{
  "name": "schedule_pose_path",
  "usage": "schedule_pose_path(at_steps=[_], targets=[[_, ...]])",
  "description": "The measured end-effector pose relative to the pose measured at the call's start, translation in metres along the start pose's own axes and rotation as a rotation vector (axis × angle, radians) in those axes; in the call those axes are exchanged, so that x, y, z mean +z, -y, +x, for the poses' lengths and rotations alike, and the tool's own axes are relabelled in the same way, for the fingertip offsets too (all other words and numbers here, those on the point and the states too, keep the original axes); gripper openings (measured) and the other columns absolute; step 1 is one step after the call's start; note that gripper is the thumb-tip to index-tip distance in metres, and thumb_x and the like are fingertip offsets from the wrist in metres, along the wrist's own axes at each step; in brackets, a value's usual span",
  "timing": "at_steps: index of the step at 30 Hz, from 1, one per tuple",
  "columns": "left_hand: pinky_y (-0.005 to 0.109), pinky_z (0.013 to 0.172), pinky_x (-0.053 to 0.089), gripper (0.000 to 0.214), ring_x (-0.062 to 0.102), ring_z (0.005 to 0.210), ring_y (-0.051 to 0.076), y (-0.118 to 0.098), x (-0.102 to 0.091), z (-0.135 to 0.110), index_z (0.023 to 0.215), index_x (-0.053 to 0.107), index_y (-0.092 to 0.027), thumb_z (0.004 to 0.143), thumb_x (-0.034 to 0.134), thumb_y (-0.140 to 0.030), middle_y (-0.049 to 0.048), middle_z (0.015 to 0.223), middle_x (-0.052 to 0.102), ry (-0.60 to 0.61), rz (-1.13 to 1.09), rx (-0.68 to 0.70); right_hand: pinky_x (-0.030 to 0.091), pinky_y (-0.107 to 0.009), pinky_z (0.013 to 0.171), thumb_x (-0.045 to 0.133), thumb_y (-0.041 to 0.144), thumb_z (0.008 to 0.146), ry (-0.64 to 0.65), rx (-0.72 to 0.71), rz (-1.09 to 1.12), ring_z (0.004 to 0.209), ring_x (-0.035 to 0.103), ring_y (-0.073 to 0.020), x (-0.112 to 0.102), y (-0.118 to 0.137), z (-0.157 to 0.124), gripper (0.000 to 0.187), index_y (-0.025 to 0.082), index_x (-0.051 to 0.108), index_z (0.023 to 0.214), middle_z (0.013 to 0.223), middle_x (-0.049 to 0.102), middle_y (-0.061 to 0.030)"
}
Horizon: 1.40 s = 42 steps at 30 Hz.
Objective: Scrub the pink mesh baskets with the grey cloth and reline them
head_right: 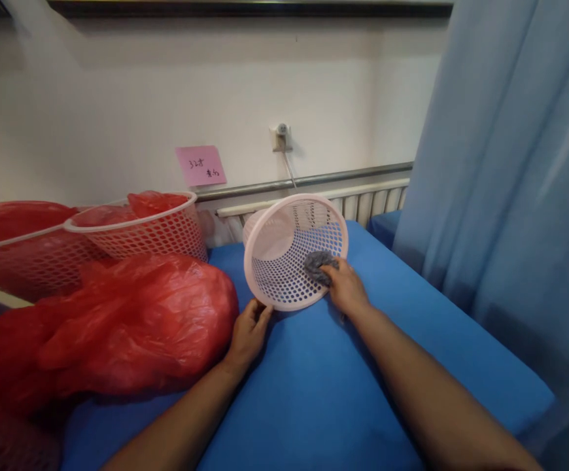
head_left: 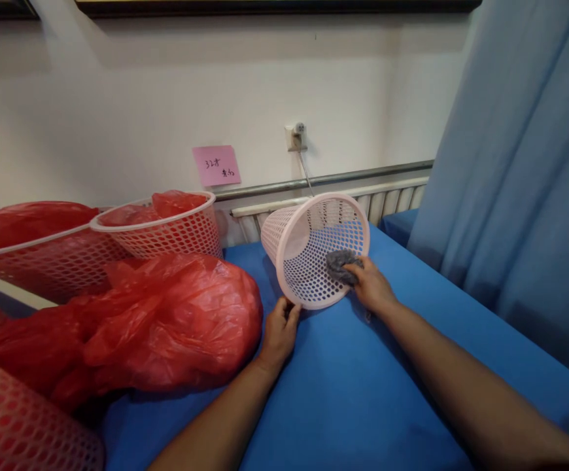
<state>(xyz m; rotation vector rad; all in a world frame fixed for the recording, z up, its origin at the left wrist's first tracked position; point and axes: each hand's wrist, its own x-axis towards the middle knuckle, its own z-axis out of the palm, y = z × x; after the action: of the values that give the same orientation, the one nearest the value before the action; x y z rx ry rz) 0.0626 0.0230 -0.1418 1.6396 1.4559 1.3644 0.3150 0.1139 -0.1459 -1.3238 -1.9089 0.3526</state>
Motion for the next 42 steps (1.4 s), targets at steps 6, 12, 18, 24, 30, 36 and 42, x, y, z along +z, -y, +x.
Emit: schedule_pose_path(at_steps=[6,12,18,24,30,36,42], targets=[[0.037,0.085,0.057,0.026,0.072,0.09,0.024,0.0,0.002,0.0,0.098,0.066,-0.017,0.09,0.061,-0.041,0.008,0.097,0.076,0.008,-0.004,-0.013,0.046,-0.042,0.109,0.056,0.001,0.077,0.151,-0.015,-0.027,0.118,0.061,-0.026,0.013,0.017,-0.014,0.053,0.021,0.072,0.123,0.137,0.057,-0.0124],[0.042,0.093,0.056,0.028,0.073,0.099,0.028,0.004,0.006,-0.001,0.103,0.07,-0.016,0.086,0.064,-0.037,0.0111,0.107,0.078,0.071,-0.018,-0.041,0.043,-0.035,0.112,0.059,-0.002,0.072,0.298,-0.199,0.1,0.128,0.056,-0.0212,0.027,0.051,-0.033,0.067,0.028,0.066,0.132,0.143,0.053,-0.007],[0.034,0.08,0.056,0.025,0.07,0.085,0.022,-0.009,-0.002,-0.001,0.094,0.066,-0.018,0.091,0.061,-0.043,0.0052,0.09,0.075,-0.058,0.03,-0.013,0.043,-0.044,0.106,0.051,0.006,0.089,-0.023,0.084,-0.272,0.124,0.054,-0.0313,-0.023,0.005,0.003,0.046,0.025,0.071,0.125,0.148,0.05,-0.0125],[0.036,0.083,0.056,0.03,0.072,0.09,0.023,-0.007,0.003,-0.003,0.099,0.067,-0.017,0.092,0.058,-0.045,0.0077,0.097,0.076,-0.014,0.035,0.025,0.049,-0.039,0.103,0.057,0.003,0.079,0.23,0.003,-0.027,0.107,0.062,-0.0232,0.01,0.029,-0.018,0.051,0.022,0.071,0.124,0.125,0.06,-0.0112],[0.039,0.089,0.056,0.036,0.073,0.097,0.027,-0.004,0.001,-0.003,0.109,0.068,-0.014,0.094,0.056,-0.044,0.0113,0.106,0.077,0.004,0.053,0.011,0.047,-0.034,0.108,0.061,0.002,0.074,0.245,-0.13,0.147,0.117,0.06,-0.0197,0.026,0.046,-0.027,0.057,0.028,0.07,0.124,0.127,0.059,-0.0057],[0.034,0.078,0.057,0.031,0.071,0.084,0.023,-0.008,-0.002,-0.001,0.095,0.066,-0.017,0.093,0.057,-0.047,0.0065,0.091,0.076,-0.069,0.027,-0.008,0.041,-0.047,0.112,0.053,0.007,0.086,-0.106,0.173,-0.206,0.127,0.052,-0.0307,-0.018,0.002,0.004,0.048,0.024,0.068,0.129,0.145,0.046,-0.0133],[0.04,0.087,0.059,0.029,0.074,0.093,0.025,0.001,0.007,-0.002,0.104,0.069,-0.016,0.086,0.067,-0.039,0.0093,0.101,0.078,0.028,-0.02,-0.011,0.05,-0.033,0.102,0.058,0.002,0.076,0.195,0.017,-0.021,0.107,0.064,-0.021,0.023,0.034,-0.022,0.053,0.025,0.071,0.123,0.12,0.062,-0.0083]])
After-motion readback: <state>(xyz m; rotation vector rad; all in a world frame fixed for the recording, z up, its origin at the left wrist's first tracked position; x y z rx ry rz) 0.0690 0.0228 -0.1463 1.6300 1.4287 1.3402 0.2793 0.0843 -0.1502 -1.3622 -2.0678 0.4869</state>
